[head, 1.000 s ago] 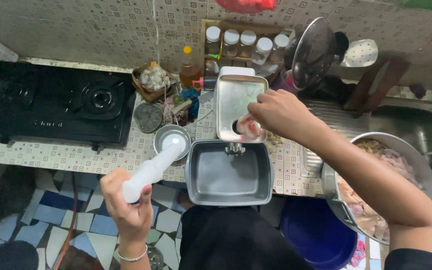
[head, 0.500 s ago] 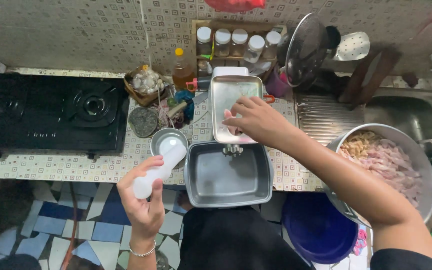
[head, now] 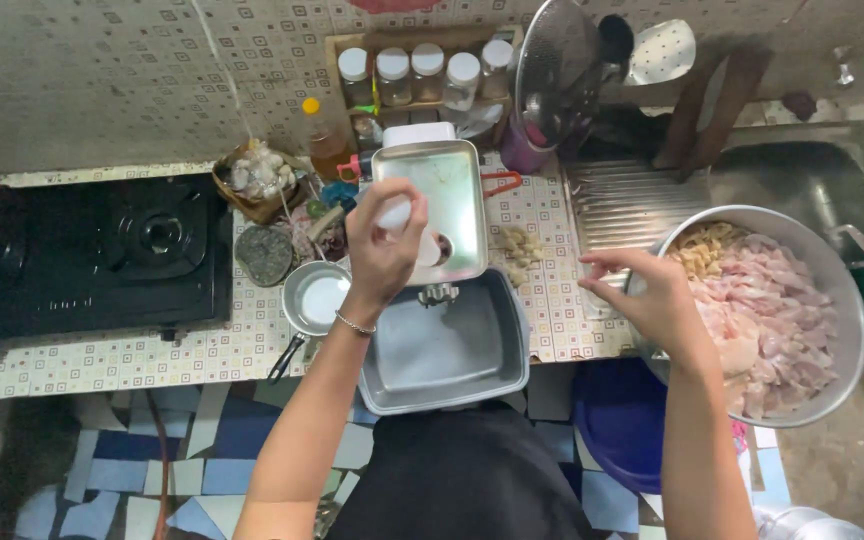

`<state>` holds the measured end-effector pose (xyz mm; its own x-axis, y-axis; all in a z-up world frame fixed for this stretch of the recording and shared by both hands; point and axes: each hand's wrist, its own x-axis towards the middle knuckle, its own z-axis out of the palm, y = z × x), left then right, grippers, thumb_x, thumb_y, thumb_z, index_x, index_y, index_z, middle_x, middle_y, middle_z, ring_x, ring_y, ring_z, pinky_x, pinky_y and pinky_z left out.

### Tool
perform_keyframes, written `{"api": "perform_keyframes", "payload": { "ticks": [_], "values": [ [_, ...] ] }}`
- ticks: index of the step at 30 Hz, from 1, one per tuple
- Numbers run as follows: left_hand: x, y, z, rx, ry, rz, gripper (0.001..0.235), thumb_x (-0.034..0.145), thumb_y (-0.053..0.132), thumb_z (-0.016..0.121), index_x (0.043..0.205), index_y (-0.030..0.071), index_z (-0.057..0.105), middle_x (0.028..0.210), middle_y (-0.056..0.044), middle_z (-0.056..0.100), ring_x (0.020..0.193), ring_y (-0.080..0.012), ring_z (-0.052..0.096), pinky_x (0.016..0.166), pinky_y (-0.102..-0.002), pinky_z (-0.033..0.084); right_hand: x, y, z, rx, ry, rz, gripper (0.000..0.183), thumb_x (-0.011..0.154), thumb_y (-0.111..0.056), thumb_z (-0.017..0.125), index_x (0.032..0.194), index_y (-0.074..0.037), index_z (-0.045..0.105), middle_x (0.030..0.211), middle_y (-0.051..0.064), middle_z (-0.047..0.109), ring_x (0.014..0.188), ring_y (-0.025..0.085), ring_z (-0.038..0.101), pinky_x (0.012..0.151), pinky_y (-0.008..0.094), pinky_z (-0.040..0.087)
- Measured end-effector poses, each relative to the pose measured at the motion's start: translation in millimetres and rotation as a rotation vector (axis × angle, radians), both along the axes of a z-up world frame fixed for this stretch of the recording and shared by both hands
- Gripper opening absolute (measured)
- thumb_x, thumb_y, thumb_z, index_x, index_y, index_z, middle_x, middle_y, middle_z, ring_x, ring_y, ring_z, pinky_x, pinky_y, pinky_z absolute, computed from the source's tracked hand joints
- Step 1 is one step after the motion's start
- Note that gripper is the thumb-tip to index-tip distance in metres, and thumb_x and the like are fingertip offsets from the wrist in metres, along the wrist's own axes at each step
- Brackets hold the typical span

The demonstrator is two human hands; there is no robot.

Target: The person is feeding pieces of raw meat into an electric meat grinder and using a plunger to push them through.

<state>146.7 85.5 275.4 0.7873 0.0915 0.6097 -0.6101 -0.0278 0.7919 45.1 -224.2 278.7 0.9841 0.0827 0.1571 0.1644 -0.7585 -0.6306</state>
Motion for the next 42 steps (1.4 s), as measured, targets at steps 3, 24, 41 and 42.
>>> {"api": "perform_keyframes", "payload": {
  "ticks": [3,24,41,42],
  "values": [
    [7.6,-15.4,-17.6,-0.021,-0.096,-0.076,0.014,0.087,-0.009,0.068,0.085,0.004,0.065,0.073,-0.007,0.062,0.068,-0.0213,0.06,0.075,-0.035,0.053,-37.6,-30.3,-54.9,0.215,0.142,-0.161,0.032,0.094,-0.024,0.071,0.126,-0.025,0.071,0.084,0.001,0.078,0.083,0.014,0.07,0.089,0.034,0.054],
    [-1.6,-54.9,-38.0,0.112,0.155,-0.091,0.07,0.108,0.025,0.04,0.038,0.019,0.042,0.031,0.007,0.04,0.03,-0.008,0.035,0.039,-0.02,0.032,-55.5,-41.9,-147.5,0.327,0.453,-0.282,0.029,0.095,-0.022,0.067,0.123,-0.016,0.073,0.09,0.014,0.078,0.09,0.032,0.073,0.087,0.046,0.058],
    [6.3,-45.0,-41.6,-0.119,0.172,-0.025,0.074,0.11,0.036,0.029,0.041,0.013,0.041,0.032,-0.001,0.033,0.031,-0.0143,0.04,0.038,-0.023,0.034,92.2,-7.5,-296.3,-0.376,0.239,-0.243,0.029,0.088,-0.017,0.073,0.116,-0.011,0.069,0.108,0.013,0.062,0.103,0.032,0.062,0.082,0.043,0.056],
    [6.9,-48.2,-49.5,-0.082,0.18,-0.022,0.076,0.11,0.038,0.031,0.039,0.013,0.042,0.031,0.0,0.033,0.03,-0.0133,0.039,0.037,-0.022,0.033,96.9,-8.0,-297.5,-0.366,0.252,-0.274,0.028,0.085,-0.013,0.076,0.111,-0.008,0.069,0.106,0.015,0.061,0.103,0.034,0.061,0.083,0.043,0.054]
  ]
}}
